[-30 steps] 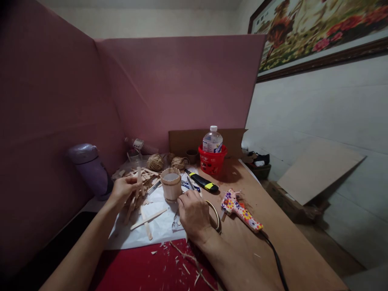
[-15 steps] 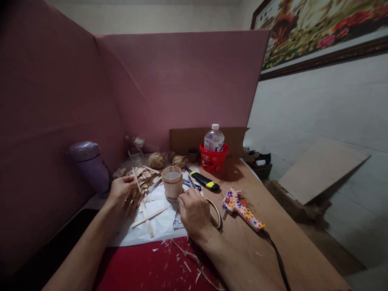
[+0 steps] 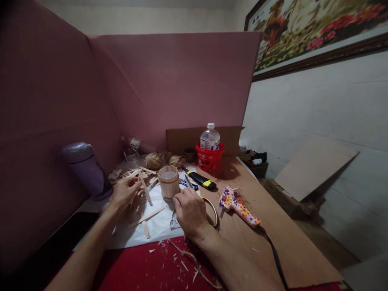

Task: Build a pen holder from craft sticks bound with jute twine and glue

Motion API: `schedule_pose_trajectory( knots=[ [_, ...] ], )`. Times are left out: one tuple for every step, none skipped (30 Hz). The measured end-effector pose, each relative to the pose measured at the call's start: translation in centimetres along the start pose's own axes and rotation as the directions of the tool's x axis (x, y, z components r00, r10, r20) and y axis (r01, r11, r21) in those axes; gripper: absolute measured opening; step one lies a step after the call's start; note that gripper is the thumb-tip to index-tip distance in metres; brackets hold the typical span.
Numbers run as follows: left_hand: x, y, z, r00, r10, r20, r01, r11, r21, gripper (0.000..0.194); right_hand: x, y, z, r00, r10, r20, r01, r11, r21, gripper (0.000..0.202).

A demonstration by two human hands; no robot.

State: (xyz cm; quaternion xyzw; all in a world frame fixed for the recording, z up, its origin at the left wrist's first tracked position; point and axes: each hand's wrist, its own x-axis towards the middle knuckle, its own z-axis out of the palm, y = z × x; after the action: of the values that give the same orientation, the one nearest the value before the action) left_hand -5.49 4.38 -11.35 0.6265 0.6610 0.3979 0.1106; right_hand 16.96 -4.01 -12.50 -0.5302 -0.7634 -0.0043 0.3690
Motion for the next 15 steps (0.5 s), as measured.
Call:
schedule_pose_trajectory(
  knots=[
    [0.0, 0.0, 0.0, 1.0, 0.001, -0.001, -0.001, 1.0, 0.017, 0.028, 0.0, 0.0, 0.0, 1.0, 0.001, -0.001, -0.001, 1.0, 0.002, 0.021],
    [-0.1, -0.1, 0.0, 1.0, -0.001, -0.007, 0.001, 0.999, 0.038, 0.03, 0.0, 0.0, 0.0, 1.0, 0.001, -0.002, -0.001, 1.0, 0.002, 0.022],
    [-0.1, -0.2, -0.1, 1.0, -0.008, -0.016, 0.009, 0.998, 0.06, 0.031, 0.0, 0.1, 0.0, 1.0, 0.001, -0.004, -0.001, 1.0, 0.004, 0.022],
    [-0.1, -0.3, -0.2, 0.999, -0.019, -0.028, 0.021, 0.996, 0.082, 0.032, 0.0, 0.1, 0.1, 1.0, 0.001, -0.005, -0.001, 1.0, 0.007, 0.022],
    [-0.1, -0.3, -0.3, 0.999, -0.035, -0.041, 0.039, 0.994, 0.104, 0.033, 0.0, 0.1, 0.1, 1.0, 0.003, -0.007, -0.003, 1.0, 0.012, 0.021],
    [-0.1, -0.3, -0.4, 0.997, -0.057, -0.058, 0.064, 0.99, 0.127, 0.033, 0.0, 0.0, 0.1, 1.0, 0.005, -0.006, -0.005, 1.0, 0.019, 0.021],
    [-0.1, -0.3, -0.6, 0.994, -0.082, -0.079, 0.093, 0.984, 0.15, 0.032, 0.0, 0.0, 0.1, 1.0, 0.009, -0.004, -0.009, 1.0, 0.025, 0.02],
    [-0.1, -0.3, -0.7, 0.989, -0.105, -0.104, 0.122, 0.977, 0.173, 0.031, 0.0, 0.0, 0.1, 1.0, 0.013, 0.001, -0.013, 1.0, 0.029, 0.02],
    [-0.1, -0.2, -0.9, 0.983, -0.126, -0.131, 0.15, 0.969, 0.196, 0.03, 0.0, 0.0, 0.1, 1.0, 0.014, 0.007, -0.015, 0.999, 0.029, 0.019],
    [-0.1, -0.1, -1.0, 0.978, -0.142, -0.156, 0.174, 0.96, 0.218, 0.029, 0.0, -0.1, 0.1, 1.0, 0.016, 0.013, -0.016, 1.0, 0.026, 0.019],
    [0.0, -0.1, -1.1, 0.973, -0.151, -0.175, 0.191, 0.952, 0.239, 0.029, 0.0, -0.1, 0.0, 1.0, 0.016, 0.017, -0.017, 1.0, 0.021, 0.019],
    [0.0, 0.0, -1.2, 0.97, -0.156, -0.187, 0.202, 0.944, 0.26, 0.028, 0.0, -0.1, 0.0, 1.0, 0.015, 0.021, -0.015, 1.0, 0.016, 0.02],
    [0.0, 0.0, -1.3, 0.968, -0.158, -0.196, 0.21, 0.937, 0.28, 0.029, 0.0, -0.1, 0.0, 1.0, 0.015, 0.023, -0.015, 1.0, 0.013, 0.02],
    [0.0, -0.1, -1.3, 0.966, -0.158, -0.205, 0.216, 0.929, 0.301, 0.029, 0.0, -0.1, 0.0, 1.0, 0.014, 0.026, -0.015, 1.0, 0.014, 0.02],
    [0.0, -0.2, -1.3, 0.966, -0.154, -0.21, 0.217, 0.921, 0.323, 0.029, -0.1, -0.1, 0.0, 0.999, 0.015, 0.03, -0.015, 1.0, 0.016, 0.02]
  ],
)
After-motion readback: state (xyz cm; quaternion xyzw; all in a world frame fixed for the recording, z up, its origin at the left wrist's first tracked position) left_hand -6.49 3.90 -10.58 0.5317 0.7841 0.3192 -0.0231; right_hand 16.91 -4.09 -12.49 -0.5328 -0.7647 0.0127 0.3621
